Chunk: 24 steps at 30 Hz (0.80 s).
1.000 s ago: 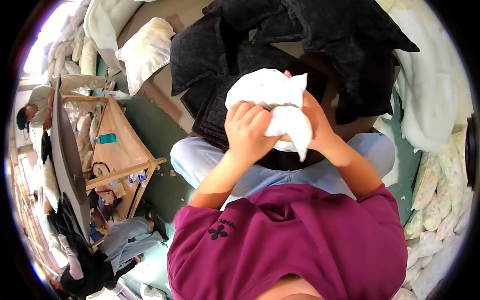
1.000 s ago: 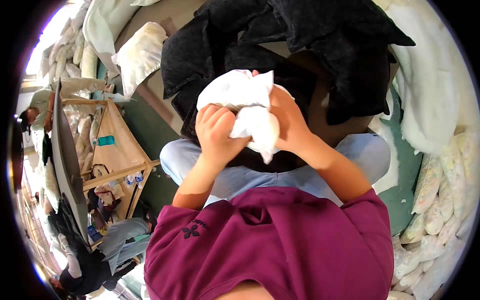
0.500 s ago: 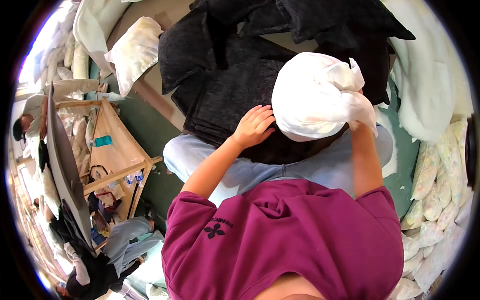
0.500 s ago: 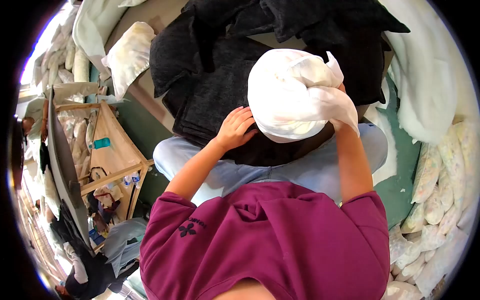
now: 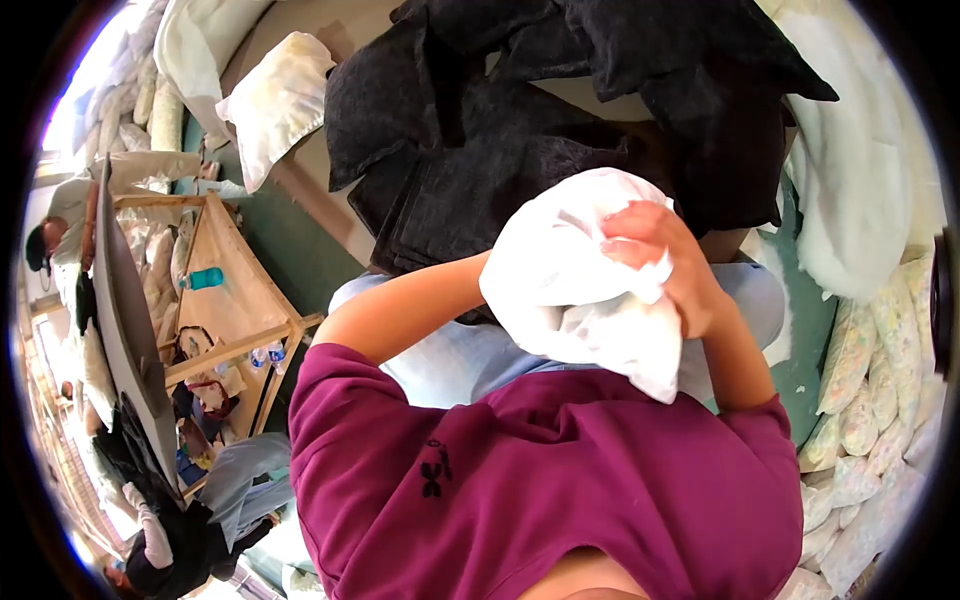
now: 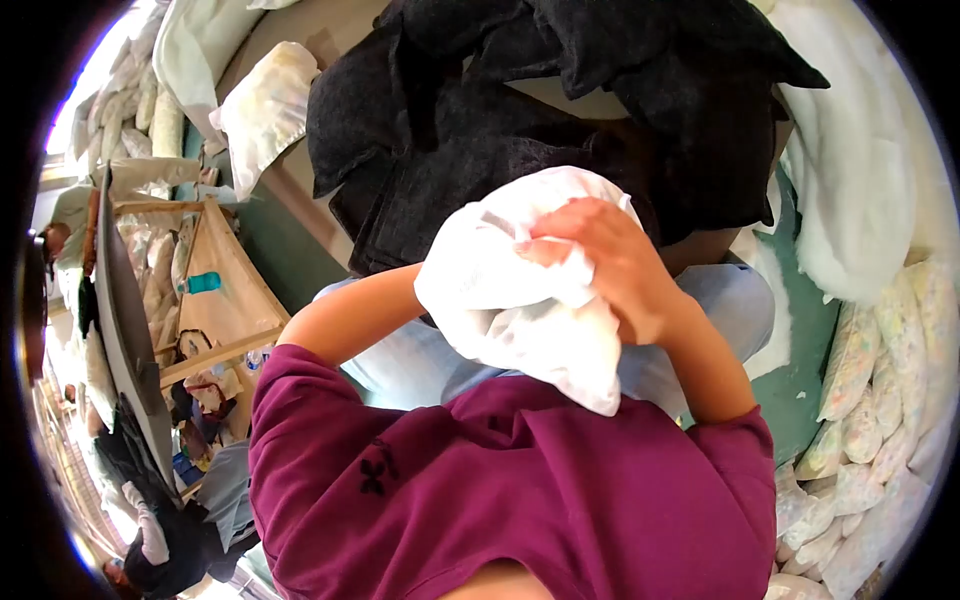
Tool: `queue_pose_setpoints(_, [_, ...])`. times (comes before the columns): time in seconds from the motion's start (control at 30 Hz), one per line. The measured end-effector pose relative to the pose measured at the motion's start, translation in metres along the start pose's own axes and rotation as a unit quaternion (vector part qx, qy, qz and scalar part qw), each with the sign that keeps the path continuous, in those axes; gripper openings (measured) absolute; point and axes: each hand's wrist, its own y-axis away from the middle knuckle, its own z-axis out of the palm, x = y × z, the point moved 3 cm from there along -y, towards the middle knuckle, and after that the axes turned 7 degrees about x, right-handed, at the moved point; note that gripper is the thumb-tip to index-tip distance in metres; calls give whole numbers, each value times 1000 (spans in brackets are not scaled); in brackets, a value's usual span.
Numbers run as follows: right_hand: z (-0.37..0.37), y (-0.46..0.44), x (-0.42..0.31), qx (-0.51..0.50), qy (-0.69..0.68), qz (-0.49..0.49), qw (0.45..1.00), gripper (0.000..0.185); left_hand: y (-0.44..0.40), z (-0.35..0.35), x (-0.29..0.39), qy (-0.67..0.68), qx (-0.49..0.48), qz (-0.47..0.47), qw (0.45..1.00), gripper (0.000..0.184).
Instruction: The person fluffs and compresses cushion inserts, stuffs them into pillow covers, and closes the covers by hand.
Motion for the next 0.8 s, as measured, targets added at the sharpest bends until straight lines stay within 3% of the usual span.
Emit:
queue_pose_setpoints(0.2, [0, 43, 24, -81, 189, -18, 978, 26, 6, 65, -44, -190, -7, 162, 968, 46])
queue_pose_setpoints(0.27, [-15, 69, 41, -127, 200, 28, 971, 21, 7, 63, -52, -222, -105, 169, 954, 45])
queue_pose_setpoints(0.33, [-29, 86, 53, -213, 203, 102, 950, 16, -24, 19, -25, -225, -372, 104, 894, 36])
queue_pose_setpoints(0.37, [-31, 98, 68, -228, 217, 131, 940, 16, -31, 8, -13, -218, -310, 153, 913, 36])
queue_pose_setpoints(0.47, [-22, 90, 89, -254, 227, 138, 930, 14, -34, 15, -2, -137, -322, 154, 924, 37])
queue_pose_setpoints(0.5, [-10, 96, 102, -234, 203, 116, 944, 16, -31, 15, -1, -150, -362, 122, 912, 36])
queue_pose_setpoints(0.57, [23, 72, 101, -343, 302, 160, 875, 16, -27, 4, 2, -182, -439, 59, 878, 35])
queue_pose_setpoints(0.6, [42, 69, 107, -373, 336, 150, 852, 15, -25, -3, 10, -205, -470, 176, 840, 34])
queue_pose_setpoints(0.67, [79, 47, 113, -391, 321, 197, 840, 12, -5, -13, 11, -270, -435, 226, 828, 34])
queue_pose_setpoints(0.7, [100, 39, 122, -394, 349, 179, 831, 11, 2, -11, 8, -269, -401, 157, 862, 34])
queue_pose_setpoints(0.73, [131, 13, 126, -493, 425, 171, 740, 12, 10, -9, 4, -268, -364, 86, 888, 34])
queue_pose_setpoints(0.77, [149, -5, 137, -386, 349, 227, 823, 13, 8, -21, 3, -245, -360, 70, 897, 34])
queue_pose_setpoints(0.8, [172, -10, 147, -333, 331, 225, 854, 15, 6, -32, 2, -223, -357, 55, 906, 35])
